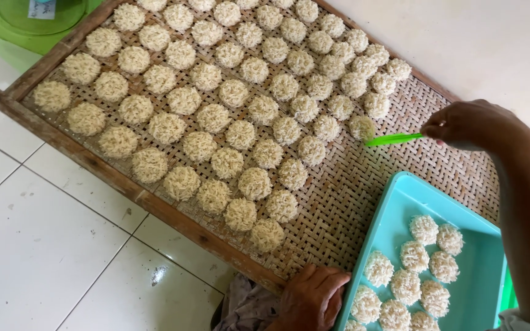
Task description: Arrange small noodle-based food discs on a wooden drying rack using a spatula and fork
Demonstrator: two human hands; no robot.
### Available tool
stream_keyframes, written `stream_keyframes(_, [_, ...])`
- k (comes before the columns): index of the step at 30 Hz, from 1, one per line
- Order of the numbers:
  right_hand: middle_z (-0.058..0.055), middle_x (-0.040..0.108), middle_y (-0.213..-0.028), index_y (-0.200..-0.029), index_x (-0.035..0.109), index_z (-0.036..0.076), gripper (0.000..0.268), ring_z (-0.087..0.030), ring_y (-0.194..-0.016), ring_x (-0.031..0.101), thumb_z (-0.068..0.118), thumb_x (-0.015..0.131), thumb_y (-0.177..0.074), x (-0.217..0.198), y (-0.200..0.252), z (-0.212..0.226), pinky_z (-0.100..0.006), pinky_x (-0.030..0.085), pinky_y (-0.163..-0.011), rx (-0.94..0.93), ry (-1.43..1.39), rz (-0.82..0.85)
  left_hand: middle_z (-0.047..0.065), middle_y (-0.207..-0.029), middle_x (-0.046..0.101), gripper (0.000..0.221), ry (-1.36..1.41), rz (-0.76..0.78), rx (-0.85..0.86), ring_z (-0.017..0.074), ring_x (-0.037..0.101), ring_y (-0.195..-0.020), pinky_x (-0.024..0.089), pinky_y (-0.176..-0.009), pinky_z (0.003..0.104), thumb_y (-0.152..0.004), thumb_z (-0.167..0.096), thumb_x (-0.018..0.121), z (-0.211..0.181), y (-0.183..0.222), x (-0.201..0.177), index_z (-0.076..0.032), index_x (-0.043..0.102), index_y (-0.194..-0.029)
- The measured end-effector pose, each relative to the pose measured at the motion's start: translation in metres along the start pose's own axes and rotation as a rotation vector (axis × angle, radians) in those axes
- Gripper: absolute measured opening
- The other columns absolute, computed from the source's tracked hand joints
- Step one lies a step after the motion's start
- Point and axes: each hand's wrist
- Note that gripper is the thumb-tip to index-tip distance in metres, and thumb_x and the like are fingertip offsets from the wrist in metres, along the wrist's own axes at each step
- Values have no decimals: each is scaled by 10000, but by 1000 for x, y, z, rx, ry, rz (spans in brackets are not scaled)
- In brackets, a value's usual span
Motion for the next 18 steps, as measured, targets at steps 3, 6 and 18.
stream_keyframes(3, [102, 851, -1066, -1239, 744, 366, 437, -144, -929, 816, 542, 383, -1064, 0, -12, -3, -454, 510, -1088, -11, -50, 4, 154, -1043, 693, 359, -19, 9, 7, 317, 613, -838, 510, -714, 423, -802, -9, 685, 4, 3, 4, -15, 653, -1160])
stream_keyframes(6, [24, 852, -1054, -1247, 750, 324, 418, -209, -1000, 787, 515, 430, -1058, -6, -7, 7, -515, 497, -1092, -16, -142, 9, 157, -1068, 697, 360, -4, 8, 12, 313, 618, -842, 509, -719, 422, -817, -13, 683, 1, 1, 0, -5, 649, -1175])
stream_keyframes(18, [165, 788, -1165, -1253, 719, 417, 402, -162, -1017, 764, 592, 423, -1044, -1, 10, 8, -424, 627, -905, 116, 47, -55, 154, -1043, 693, 363, -8, 31, 20, 309, 608, -839, 497, -722, 416, -812, -20, 676, 2, 1, 0, -6, 647, -1173])
Point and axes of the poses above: each hand's wrist, its own y-axis away from the middle knuckle, its own x-axis out of the palm, z = x × y
